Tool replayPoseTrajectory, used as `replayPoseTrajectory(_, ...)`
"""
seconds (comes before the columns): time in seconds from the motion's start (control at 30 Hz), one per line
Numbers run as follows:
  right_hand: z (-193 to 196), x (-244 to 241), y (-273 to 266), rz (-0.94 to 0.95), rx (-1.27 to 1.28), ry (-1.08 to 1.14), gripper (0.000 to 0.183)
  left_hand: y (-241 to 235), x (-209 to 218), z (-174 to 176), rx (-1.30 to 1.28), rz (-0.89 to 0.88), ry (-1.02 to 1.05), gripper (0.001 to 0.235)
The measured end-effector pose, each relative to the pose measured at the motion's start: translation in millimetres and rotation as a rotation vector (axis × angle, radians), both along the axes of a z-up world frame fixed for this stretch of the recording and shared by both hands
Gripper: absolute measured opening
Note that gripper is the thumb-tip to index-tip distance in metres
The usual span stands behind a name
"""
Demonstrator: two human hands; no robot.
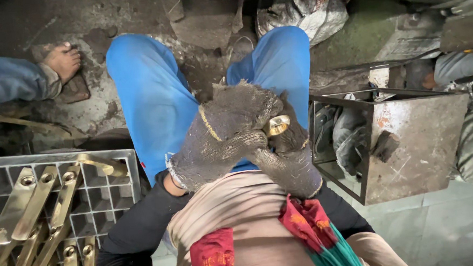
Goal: The person uses a tool to scrape and smooth the surfaces of a metal part while holding it by hand, occasionally rotating it to reach all sides.
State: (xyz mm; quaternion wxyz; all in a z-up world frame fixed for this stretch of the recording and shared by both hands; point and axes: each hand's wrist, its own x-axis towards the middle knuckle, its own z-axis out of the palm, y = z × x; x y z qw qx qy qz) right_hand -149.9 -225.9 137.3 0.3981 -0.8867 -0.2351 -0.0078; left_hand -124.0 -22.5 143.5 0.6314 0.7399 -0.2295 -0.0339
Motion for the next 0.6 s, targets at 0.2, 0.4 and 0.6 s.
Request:
replayPoseTrajectory(0.2, -3.9, 16.5, 13.6, 0.036, 0.055, 0.137, 0.033, 6.6, 6.8, -6.8, -0.015, 0.061, 0.079, 0.043)
replayPoseTrajectory(0.4, -3.6, 36.3, 24.1, -0.034, 0.08, 0.246, 0.036, 11.3, 19.7, -15.2, -0.08, 0.168, 0.178, 0.04)
replayPoseTrajectory(0.6, -15.4, 77.8, 28.9, 0.087, 0.166, 0.239, 0.044, 15.8, 50.6, -42.8, -0.227, 0.2, 0.351, 0.028)
